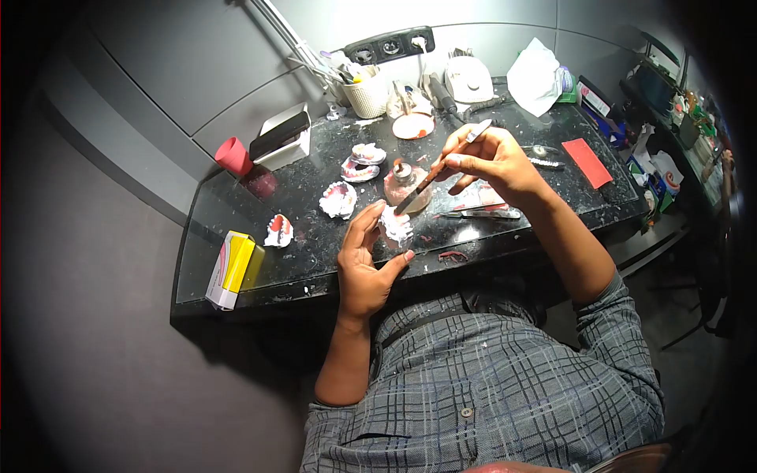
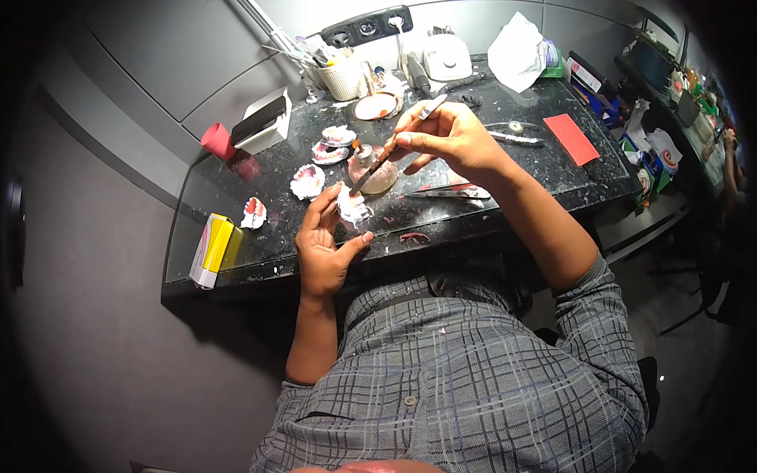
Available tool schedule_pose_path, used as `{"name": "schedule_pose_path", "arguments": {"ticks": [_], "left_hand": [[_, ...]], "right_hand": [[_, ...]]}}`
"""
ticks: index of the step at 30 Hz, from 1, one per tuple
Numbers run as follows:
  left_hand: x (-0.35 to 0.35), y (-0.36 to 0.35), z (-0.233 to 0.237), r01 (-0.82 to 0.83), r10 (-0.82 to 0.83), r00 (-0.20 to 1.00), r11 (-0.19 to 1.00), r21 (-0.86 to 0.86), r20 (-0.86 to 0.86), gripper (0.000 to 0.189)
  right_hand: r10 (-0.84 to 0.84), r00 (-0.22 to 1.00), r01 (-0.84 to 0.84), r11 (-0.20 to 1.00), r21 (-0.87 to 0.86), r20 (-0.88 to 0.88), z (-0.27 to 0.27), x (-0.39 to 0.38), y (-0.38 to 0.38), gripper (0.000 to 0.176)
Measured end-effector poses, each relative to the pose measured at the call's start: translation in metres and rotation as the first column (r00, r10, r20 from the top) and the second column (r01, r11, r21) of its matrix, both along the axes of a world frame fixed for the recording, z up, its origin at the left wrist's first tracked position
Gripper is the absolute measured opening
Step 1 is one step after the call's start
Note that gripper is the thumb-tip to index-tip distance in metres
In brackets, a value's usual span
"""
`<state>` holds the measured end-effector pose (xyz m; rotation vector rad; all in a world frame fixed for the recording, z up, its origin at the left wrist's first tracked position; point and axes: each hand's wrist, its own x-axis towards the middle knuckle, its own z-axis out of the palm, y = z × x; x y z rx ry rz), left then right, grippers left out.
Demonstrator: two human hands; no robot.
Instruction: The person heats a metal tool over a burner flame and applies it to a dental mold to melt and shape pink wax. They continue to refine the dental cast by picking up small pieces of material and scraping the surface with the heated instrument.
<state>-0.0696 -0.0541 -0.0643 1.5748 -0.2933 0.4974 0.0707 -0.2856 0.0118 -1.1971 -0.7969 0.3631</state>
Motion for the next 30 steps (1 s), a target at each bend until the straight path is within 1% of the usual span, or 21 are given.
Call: {"name": "schedule_pose_path", "arguments": {"ticks": [2,4,8,17,19,20,23,25,28,30], "left_hand": [[0.0005,0.0004,-0.0003,0.003,-0.003,1.000,1.000,-0.002,-0.006,0.074],[0.0010,0.0009,0.0000,-0.017,0.014,0.999,0.998,0.065,0.044,0.078],[-0.0005,-0.0001,0.0023,-0.011,0.009,1.000,0.998,0.069,0.023,0.078],[-0.0003,0.0001,0.0015,0.012,-0.014,0.999,0.999,0.052,0.033,0.079],[-0.0008,0.0001,0.0014,-0.010,0.008,1.000,0.998,0.063,0.023,0.079],[-0.0006,0.0004,0.0009,-0.010,0.008,1.000,0.998,0.063,0.022,0.079],[-0.0003,0.0012,-0.0003,-0.001,0.000,1.000,0.999,0.051,0.025,0.079],[-0.0005,0.0000,0.0007,0.003,-0.004,1.000,1.000,0.025,0.017,0.079],[-0.0014,-0.0004,0.0014,0.012,-0.012,1.000,1.000,-0.011,-0.005,0.075],[-0.0013,-0.0001,0.0014,0.015,-0.015,1.000,1.000,-0.014,-0.004,0.075]], "right_hand": [[-0.021,1.000,0.021,1.000,0.001,0.000,-0.0001,0.0002,-0.0010,0.016],[0.025,1.000,-0.024,1.000,-0.009,0.019,-0.0005,0.0025,-0.0026,0.016],[-0.001,1.000,0.001,1.000,0.009,0.011,-0.0002,0.0015,-0.0004,0.016],[0.001,1.000,-0.001,1.000,0.014,0.011,0.0002,0.0010,-0.0013,0.015],[0.057,0.998,-0.057,0.998,-0.005,0.033,-0.0010,0.0026,-0.0032,0.016],[0.058,0.998,-0.057,0.998,-0.004,0.032,-0.0005,0.0022,-0.0032,0.016],[0.040,0.998,-0.041,0.999,0.014,0.040,0.0001,0.0014,-0.0026,0.017],[0.063,0.994,-0.067,0.997,0.036,0.085,-0.0024,0.0035,-0.0029,0.017],[0.028,0.998,-0.030,0.998,0.050,0.055,-0.0007,0.0020,-0.0025,0.016],[0.043,0.996,-0.046,0.998,0.045,0.073,0.0002,0.0009,-0.0034,0.015]]}}
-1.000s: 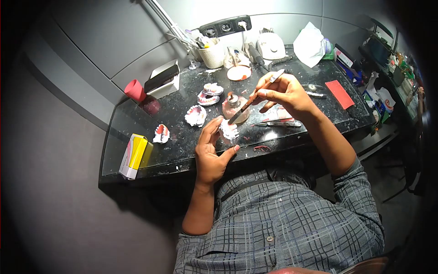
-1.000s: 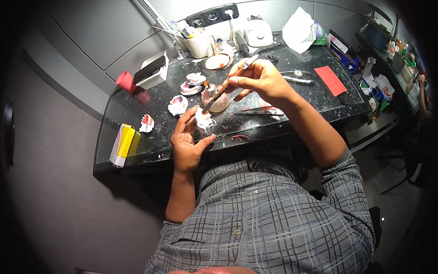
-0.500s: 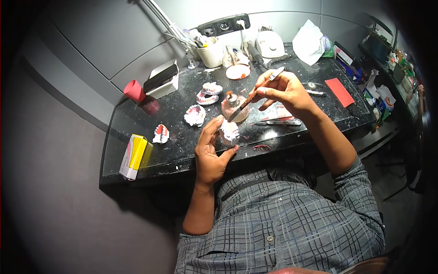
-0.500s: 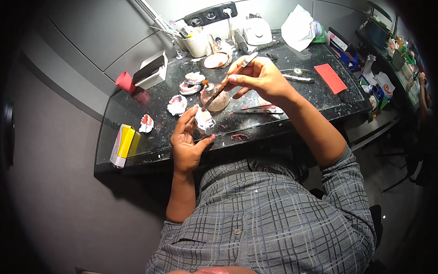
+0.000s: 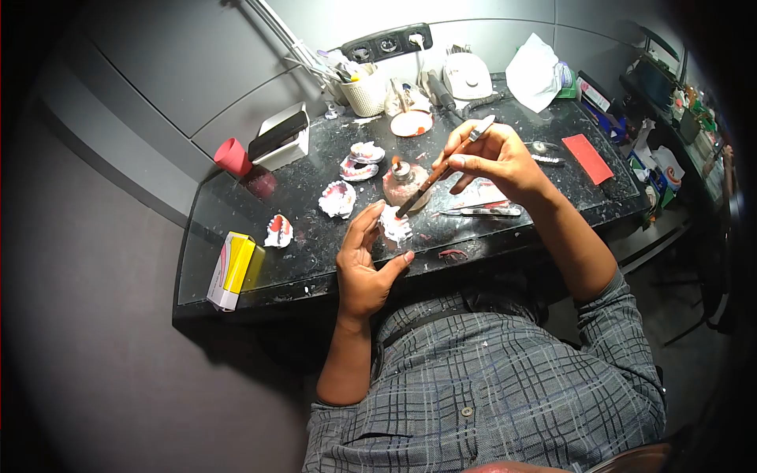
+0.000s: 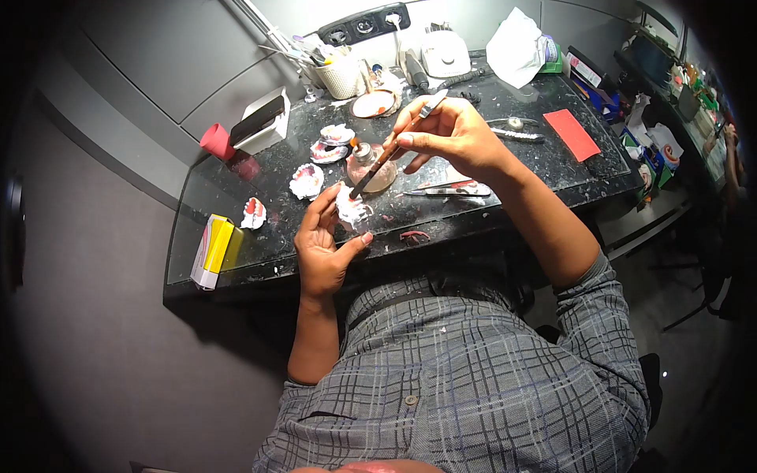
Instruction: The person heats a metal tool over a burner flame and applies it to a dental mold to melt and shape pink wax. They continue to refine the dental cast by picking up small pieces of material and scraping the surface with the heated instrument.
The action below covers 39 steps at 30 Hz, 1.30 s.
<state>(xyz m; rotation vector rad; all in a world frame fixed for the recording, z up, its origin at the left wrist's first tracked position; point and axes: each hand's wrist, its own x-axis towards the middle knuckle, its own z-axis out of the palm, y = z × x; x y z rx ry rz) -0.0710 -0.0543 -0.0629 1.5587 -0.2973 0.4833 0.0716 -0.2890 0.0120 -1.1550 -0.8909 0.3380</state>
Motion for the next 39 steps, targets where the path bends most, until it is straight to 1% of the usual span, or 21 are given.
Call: {"name": "schedule_pose_path", "arguments": {"ticks": [8,17,20,23,25,34,38,39], "left_hand": [[-0.0003,0.0002,0.0003,-0.001,0.001,1.000,1.000,-0.001,-0.012,0.075],[-0.0005,0.0002,-0.0001,0.002,-0.002,1.000,1.000,-0.005,-0.023,0.075],[-0.0004,-0.0003,0.0012,-0.003,0.003,1.000,1.000,0.014,-0.015,0.075],[-0.0009,-0.0004,0.0041,-0.028,0.027,1.000,0.997,0.067,0.008,0.075],[-0.0010,-0.0013,0.0062,-0.037,0.031,0.998,0.993,0.111,0.047,0.077],[-0.0008,0.0001,0.0056,-0.031,0.024,0.998,0.991,0.133,0.055,0.077],[-0.0011,-0.0004,0.0066,-0.030,0.024,0.998,0.992,0.124,0.051,0.077],[-0.0014,-0.0008,0.0068,-0.034,0.028,0.998,0.992,0.119,0.049,0.077]], "right_hand": [[0.023,0.999,-0.023,1.000,0.001,0.023,0.0002,0.0001,-0.0004,0.015],[-0.017,1.000,0.017,1.000,0.019,0.005,-0.0001,-0.0010,0.0008,0.016],[0.000,1.000,0.000,1.000,0.004,0.018,-0.0004,-0.0014,0.0015,0.016],[-0.009,1.000,0.009,1.000,0.000,-0.007,-0.0026,0.0008,0.0018,0.015],[-0.019,0.999,0.020,1.000,-0.017,0.026,-0.0034,0.0015,0.0010,0.015],[-0.071,0.997,0.071,0.997,-0.039,0.007,-0.0002,-0.0029,0.0019,0.016],[-0.071,0.998,0.070,0.997,-0.027,-0.002,-0.0006,-0.0024,0.0020,0.015],[-0.036,0.999,0.037,0.999,-0.026,0.012,-0.0007,-0.0019,0.0011,0.015]]}}
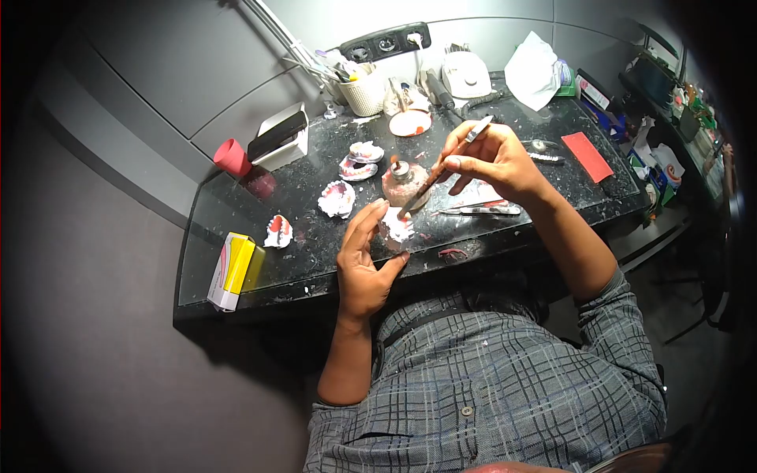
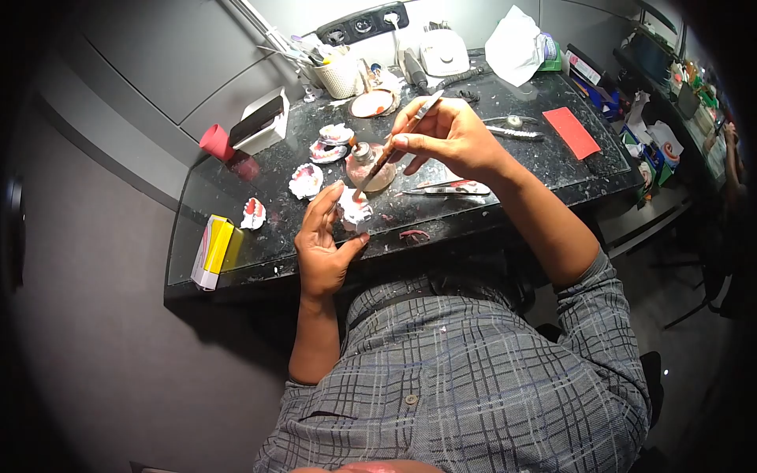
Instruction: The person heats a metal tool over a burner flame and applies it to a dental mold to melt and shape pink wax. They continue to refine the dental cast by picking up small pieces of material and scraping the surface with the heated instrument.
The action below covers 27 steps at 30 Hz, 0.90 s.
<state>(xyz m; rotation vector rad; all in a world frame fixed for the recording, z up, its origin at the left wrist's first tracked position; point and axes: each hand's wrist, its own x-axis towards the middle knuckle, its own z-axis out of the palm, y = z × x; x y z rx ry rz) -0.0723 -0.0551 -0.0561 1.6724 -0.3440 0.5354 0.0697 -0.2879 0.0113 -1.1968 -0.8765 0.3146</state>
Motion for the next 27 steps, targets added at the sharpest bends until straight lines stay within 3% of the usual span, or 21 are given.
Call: {"name": "schedule_pose_path", "arguments": {"ticks": [13,27], "left_hand": [[0.0004,0.0028,-0.0018,-0.063,0.063,0.998,0.995,0.074,0.007,0.078],[0.0004,0.0018,-0.0010,-0.048,0.048,0.999,0.999,0.020,-0.005,0.075]], "right_hand": [[0.038,0.999,-0.039,0.999,0.027,0.037,-0.0008,-0.0008,-0.0022,0.015],[0.008,0.997,-0.012,0.999,0.050,0.076,0.0059,-0.0017,-0.0042,0.012]]}}
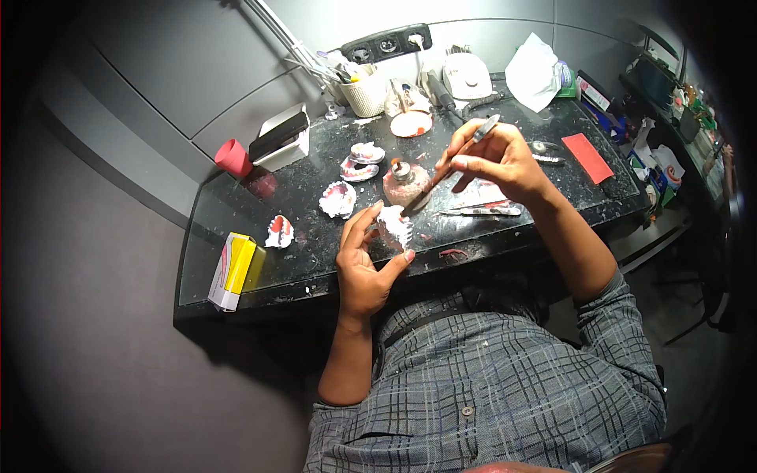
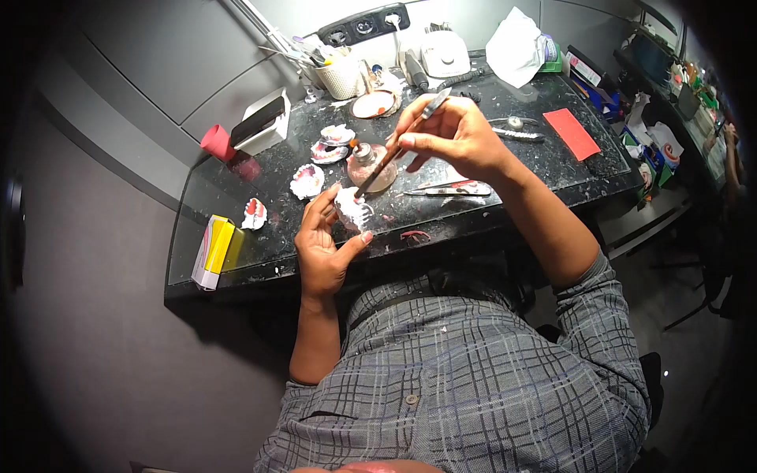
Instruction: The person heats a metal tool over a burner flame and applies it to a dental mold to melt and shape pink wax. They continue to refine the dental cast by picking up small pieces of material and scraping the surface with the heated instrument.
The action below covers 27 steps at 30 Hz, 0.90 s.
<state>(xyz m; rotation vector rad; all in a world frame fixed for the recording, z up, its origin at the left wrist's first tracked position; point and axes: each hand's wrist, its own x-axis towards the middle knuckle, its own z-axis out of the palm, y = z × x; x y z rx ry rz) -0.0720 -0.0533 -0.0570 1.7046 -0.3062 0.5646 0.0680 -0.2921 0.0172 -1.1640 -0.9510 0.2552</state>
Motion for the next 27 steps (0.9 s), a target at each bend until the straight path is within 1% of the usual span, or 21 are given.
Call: {"name": "schedule_pose_path", "arguments": {"ticks": [1,2,3,5,6,10,14,16,17,20,21,23,25,27], "left_hand": [[0.000,0.000,0.000,-0.003,0.003,1.000,1.000,0.004,-0.001,0.075],[0.000,0.000,0.000,-0.003,0.003,1.000,1.000,0.003,0.000,0.075],[0.000,0.000,0.000,-0.005,0.005,1.000,1.000,0.003,0.002,0.075],[0.001,0.000,-0.001,-0.009,0.009,1.000,1.000,0.002,0.005,0.076],[0.001,-0.001,-0.001,-0.007,0.006,1.000,1.000,-0.010,-0.002,0.076],[0.001,-0.002,-0.001,-0.007,0.006,1.000,0.999,-0.031,-0.019,0.077],[0.002,-0.002,-0.003,0.003,-0.003,1.000,0.999,-0.042,-0.017,0.077],[0.002,-0.001,-0.003,0.001,-0.002,1.000,0.999,-0.039,-0.024,0.077],[0.002,-0.001,-0.004,0.001,-0.002,1.000,0.999,-0.040,-0.023,0.077],[0.003,0.000,-0.006,0.012,-0.012,1.000,0.998,-0.065,-0.006,0.077],[0.002,-0.001,-0.005,0.022,-0.021,1.000,0.998,-0.067,0.009,0.077],[0.002,-0.001,-0.005,0.034,-0.032,0.999,0.997,-0.068,0.022,0.077],[0.003,-0.001,-0.008,0.048,-0.045,0.998,0.997,-0.063,0.050,0.076],[0.002,-0.002,-0.005,0.056,-0.053,0.998,0.996,-0.073,0.045,0.076]], "right_hand": [[-0.030,0.999,0.029,0.999,0.031,0.015,0.003,0.000,-0.001,0.011],[-0.139,0.990,0.137,0.989,0.060,0.036,0.009,0.001,-0.003,0.011],[-0.277,0.961,0.275,0.957,0.098,0.009,0.007,0.006,-0.005,0.013],[-0.527,0.849,0.520,0.844,0.133,0.025,0.002,0.018,-0.007,0.015],[-0.604,0.797,0.595,0.787,0.160,0.009,-0.001,0.022,-0.006,0.015],[-0.633,0.774,0.624,0.768,0.143,0.027,-0.004,0.023,-0.003,0.014],[-0.606,0.795,0.600,0.793,0.104,0.037,-0.005,0.024,-0.002,0.016],[-0.580,0.815,0.578,0.810,0.101,-0.015,-0.003,0.023,-0.003,0.015],[-0.580,0.815,0.578,0.810,0.101,-0.014,-0.003,0.023,-0.004,0.015],[-0.426,0.893,0.442,0.889,0.114,-0.143,-0.002,0.023,-0.008,0.016],[-0.424,0.895,0.440,0.891,0.113,-0.142,-0.001,0.021,-0.007,0.016],[-0.248,0.949,0.266,0.961,0.077,-0.193,-0.001,0.014,-0.004,0.017],[-0.136,0.981,0.136,0.991,-0.004,-0.141,0.000,0.010,-0.001,0.016],[-0.066,0.992,0.061,0.997,-0.046,-0.104,0.001,0.005,0.004,0.016]]}}
